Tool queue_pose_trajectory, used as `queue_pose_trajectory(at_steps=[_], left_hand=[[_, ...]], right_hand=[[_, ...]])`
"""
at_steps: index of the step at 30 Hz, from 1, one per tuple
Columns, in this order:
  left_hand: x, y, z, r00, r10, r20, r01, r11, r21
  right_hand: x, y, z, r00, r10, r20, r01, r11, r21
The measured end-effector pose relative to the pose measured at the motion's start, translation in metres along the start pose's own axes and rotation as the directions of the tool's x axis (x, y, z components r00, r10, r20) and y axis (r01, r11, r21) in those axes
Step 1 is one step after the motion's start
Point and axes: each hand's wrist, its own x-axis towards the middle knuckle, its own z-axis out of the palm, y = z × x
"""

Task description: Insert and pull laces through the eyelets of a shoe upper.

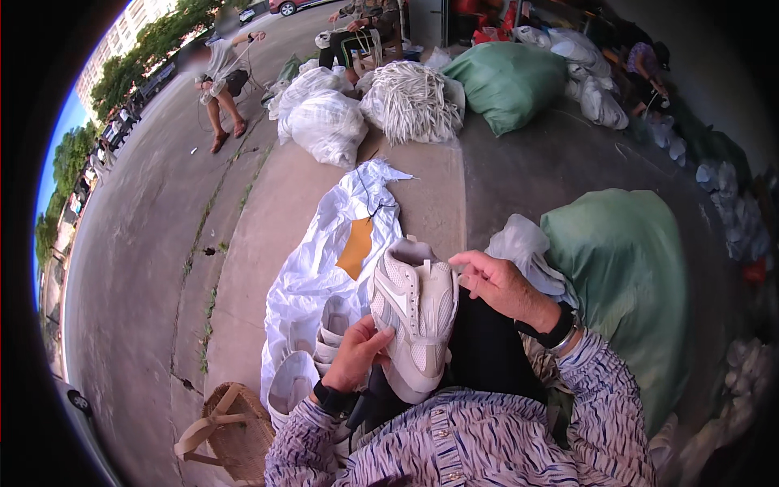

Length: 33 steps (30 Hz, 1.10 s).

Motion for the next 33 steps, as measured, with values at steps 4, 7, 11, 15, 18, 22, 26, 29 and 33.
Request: queue_pose_trajectory(at_steps=[4, 7, 11, 15, 18, 22, 26, 29, 33], left_hand=[[0.005, 0.011, -0.014, 0.995, -0.09, 0.047, 0.074, 0.96, 0.271], [0.009, 0.02, -0.025, 0.984, 0.135, -0.113, -0.054, 0.842, 0.537], [0.015, 0.039, -0.007, 0.744, 0.658, -0.113, -0.378, 0.555, 0.741], [0.024, 0.057, 0.038, 0.674, 0.696, 0.248, -0.453, 0.124, 0.883], [0.035, 0.051, 0.061, 0.728, 0.618, 0.297, -0.406, 0.041, 0.913], [0.042, 0.034, 0.057, 0.688, 0.63, 0.36, -0.418, -0.061, 0.906], [0.047, 0.022, 0.057, 0.7, 0.56, 0.443, -0.421, -0.179, 0.889], [0.047, 0.018, 0.068, 0.721, 0.478, 0.501, -0.408, -0.292, 0.865], [0.041, 0.013, 0.072, 0.725, 0.409, 0.554, -0.416, -0.381, 0.826]], right_hand=[[0.016, -0.001, 0.012, 0.999, -0.041, 0.028, 0.045, 0.989, -0.14], [0.023, 0.003, 0.013, 0.987, 0.128, 0.094, -0.123, 0.99, -0.065], [0.03, -0.001, 0.012, 0.974, 0.195, 0.113, -0.19, 0.98, -0.057], [0.035, -0.01, 0.016, 0.952, 0.267, 0.151, -0.259, 0.963, -0.071], [0.03, -0.01, 0.021, 0.956, 0.28, 0.086, -0.283, 0.958, 0.037], [0.016, -0.002, 0.026, 0.968, 0.249, 0.041, -0.252, 0.962, 0.104], [0.006, 0.006, 0.021, 0.956, 0.279, 0.094, -0.291, 0.941, 0.172], [0.011, 0.008, 0.015, 0.912, 0.37, 0.179, -0.389, 0.917, 0.086], [0.027, 0.006, 0.013, 0.839, 0.445, 0.313, -0.413, 0.896, -0.164]])
